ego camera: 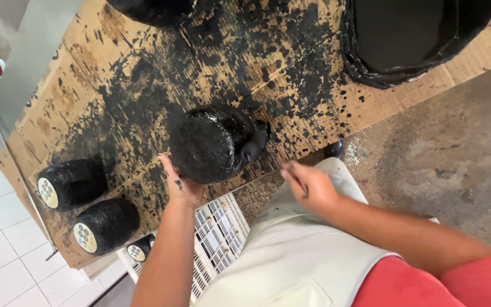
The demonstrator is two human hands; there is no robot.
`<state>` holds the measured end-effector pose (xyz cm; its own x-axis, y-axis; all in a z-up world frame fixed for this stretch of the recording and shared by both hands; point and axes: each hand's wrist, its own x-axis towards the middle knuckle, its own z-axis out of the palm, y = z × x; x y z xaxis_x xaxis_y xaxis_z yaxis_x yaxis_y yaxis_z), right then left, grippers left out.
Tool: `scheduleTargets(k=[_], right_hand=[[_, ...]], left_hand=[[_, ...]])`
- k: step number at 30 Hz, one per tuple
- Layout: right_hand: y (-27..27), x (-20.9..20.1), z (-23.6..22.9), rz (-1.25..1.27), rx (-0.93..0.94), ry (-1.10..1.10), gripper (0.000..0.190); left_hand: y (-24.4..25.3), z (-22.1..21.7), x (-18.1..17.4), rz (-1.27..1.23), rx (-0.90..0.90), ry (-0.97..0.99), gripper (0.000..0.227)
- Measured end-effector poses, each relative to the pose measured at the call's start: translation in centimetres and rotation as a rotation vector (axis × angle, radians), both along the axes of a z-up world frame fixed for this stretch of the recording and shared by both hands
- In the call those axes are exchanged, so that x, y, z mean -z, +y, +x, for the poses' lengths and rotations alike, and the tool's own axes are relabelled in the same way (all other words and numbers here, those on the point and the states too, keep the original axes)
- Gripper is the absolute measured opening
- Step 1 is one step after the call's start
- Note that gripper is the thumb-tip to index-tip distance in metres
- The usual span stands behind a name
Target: Applying black wax to cheese wheels using a brush and dipping technique at a waxing station.
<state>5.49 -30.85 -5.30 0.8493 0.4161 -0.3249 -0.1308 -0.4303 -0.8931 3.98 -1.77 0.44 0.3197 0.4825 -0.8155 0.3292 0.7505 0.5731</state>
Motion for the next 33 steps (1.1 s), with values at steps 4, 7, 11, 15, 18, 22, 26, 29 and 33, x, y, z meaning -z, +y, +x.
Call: scheduleTargets(k=[4, 7, 11, 15, 18, 22, 26, 29, 33], right_hand=[[-1.3, 2.0, -2.6, 0.03, -0.081, -0.107, 0.013], [-1.1, 0.9, -0.4, -0.118, -0.12, -0.258, 0.016], [-0.9, -0.9, 2.9, -0.116, -0.107, -0.302, 0.02], [0.9, 1.7, 6.4, 0.049, -0.075, -0.184, 0.026], [0.0, -0.7, 4.8, 0.023, -0.03, -0.022, 0.026], [-1.2, 2.1, 0.4, 0.0, 0.046, 0.298, 0.028], [0.1, 3.1, 1.4, 0.039, 0.156, 0.344, 0.026], [1.1, 3.4, 4.7, 0.08, 0.147, 0.278, 0.023], [3.4, 4.1, 9.3, 0.142, 0.052, 0.213, 0.027]], left_hand=[[-0.7, 0.6, -1.3, -0.014, -0.017, -0.006, 0.09], [-0.2, 1.2, -1.1, -0.002, -0.015, -0.028, 0.091], [0.1, 0.9, -1.2, 0.004, 0.089, -0.002, 0.096], [0.1, 1.3, -1.3, -0.032, 0.151, -0.026, 0.101], [0.0, 1.6, -0.9, 0.014, 0.137, -0.028, 0.097], [0.1, 1.6, -0.8, 0.033, 0.168, -0.024, 0.097], [-0.2, 1.5, -0.7, 0.046, 0.17, -0.059, 0.102], [-2.4, 2.3, -3.1, 0.051, 0.136, -0.058, 0.102], [-7.6, 2.5, -6.0, 0.068, 0.094, -0.03, 0.106]])
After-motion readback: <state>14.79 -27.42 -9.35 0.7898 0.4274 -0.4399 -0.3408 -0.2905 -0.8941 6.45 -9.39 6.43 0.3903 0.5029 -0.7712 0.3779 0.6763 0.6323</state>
